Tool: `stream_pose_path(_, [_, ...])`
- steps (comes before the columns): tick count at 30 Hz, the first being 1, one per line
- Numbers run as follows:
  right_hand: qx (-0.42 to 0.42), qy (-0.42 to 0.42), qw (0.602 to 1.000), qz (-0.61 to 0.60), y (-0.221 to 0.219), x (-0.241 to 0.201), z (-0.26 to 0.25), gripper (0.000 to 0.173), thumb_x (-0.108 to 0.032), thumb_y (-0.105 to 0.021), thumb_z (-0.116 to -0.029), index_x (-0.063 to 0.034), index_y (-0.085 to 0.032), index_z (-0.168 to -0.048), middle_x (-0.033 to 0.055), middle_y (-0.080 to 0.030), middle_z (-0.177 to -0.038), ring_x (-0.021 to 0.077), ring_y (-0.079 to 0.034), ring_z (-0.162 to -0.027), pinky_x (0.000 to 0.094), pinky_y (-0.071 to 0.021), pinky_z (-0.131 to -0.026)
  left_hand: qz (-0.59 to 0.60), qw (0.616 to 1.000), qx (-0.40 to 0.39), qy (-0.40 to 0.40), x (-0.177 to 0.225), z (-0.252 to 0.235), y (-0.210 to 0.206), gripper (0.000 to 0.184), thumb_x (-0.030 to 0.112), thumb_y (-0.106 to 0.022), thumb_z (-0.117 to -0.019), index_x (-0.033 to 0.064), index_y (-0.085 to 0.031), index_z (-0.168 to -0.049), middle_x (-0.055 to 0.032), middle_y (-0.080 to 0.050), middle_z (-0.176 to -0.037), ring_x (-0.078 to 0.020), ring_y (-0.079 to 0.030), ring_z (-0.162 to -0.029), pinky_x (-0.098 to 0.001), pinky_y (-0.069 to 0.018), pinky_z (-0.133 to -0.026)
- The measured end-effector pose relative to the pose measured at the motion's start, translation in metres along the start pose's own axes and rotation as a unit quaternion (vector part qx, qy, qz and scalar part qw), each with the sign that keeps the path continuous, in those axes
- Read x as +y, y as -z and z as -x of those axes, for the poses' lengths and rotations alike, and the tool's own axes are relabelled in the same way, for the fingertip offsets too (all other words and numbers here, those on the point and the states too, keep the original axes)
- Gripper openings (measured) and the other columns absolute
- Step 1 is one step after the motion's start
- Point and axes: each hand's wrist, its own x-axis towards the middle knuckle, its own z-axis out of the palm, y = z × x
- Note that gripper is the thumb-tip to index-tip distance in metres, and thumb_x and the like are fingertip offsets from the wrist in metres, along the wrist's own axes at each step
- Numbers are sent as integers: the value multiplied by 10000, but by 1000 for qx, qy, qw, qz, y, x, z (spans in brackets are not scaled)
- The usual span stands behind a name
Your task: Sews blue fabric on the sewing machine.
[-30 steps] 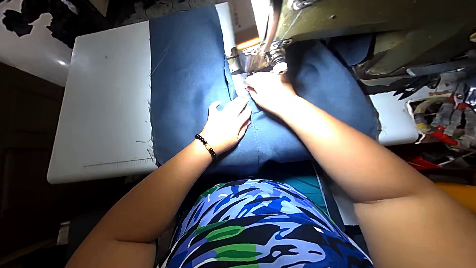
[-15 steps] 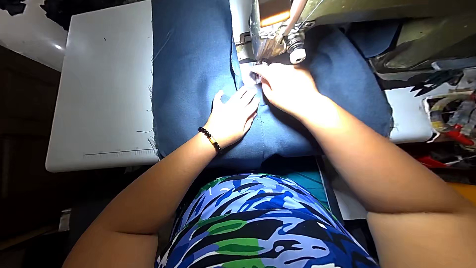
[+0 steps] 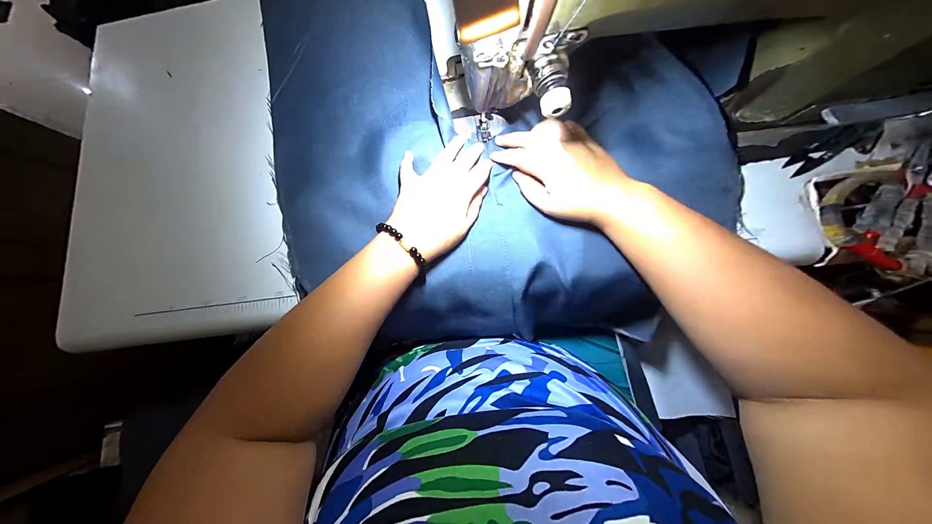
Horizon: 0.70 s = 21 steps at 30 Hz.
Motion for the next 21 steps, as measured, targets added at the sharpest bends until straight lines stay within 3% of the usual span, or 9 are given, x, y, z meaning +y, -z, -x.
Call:
stream_pose_path(13, [6, 35, 999, -1, -1, 20, -9, 465, -215, -378, -1012, -115, -677, -1354, 96, -631, -1421, 356, -584, -1238, 519, -433, -997, 17, 1000, 24, 4, -5, -8, -7, 488, 334, -301, -1099, 174, -536, -1497, -30, -411, -1633, -298, -283, -1554, -799, -133, -1127])
stream_pose_path(21, [0, 29, 1000, -10, 0, 22, -10, 471, -227, -388, -1002, -124, -678, -1359, 91, -631, -1421, 354, -579, -1244, 530, -430, -986, 25, 999, 30, 10, -4, -11, -6, 477, 334, -321, -1090, 178, -560, -1473, -26, -434, -1617, -296, -293, -1550, -801, -131, -1123])
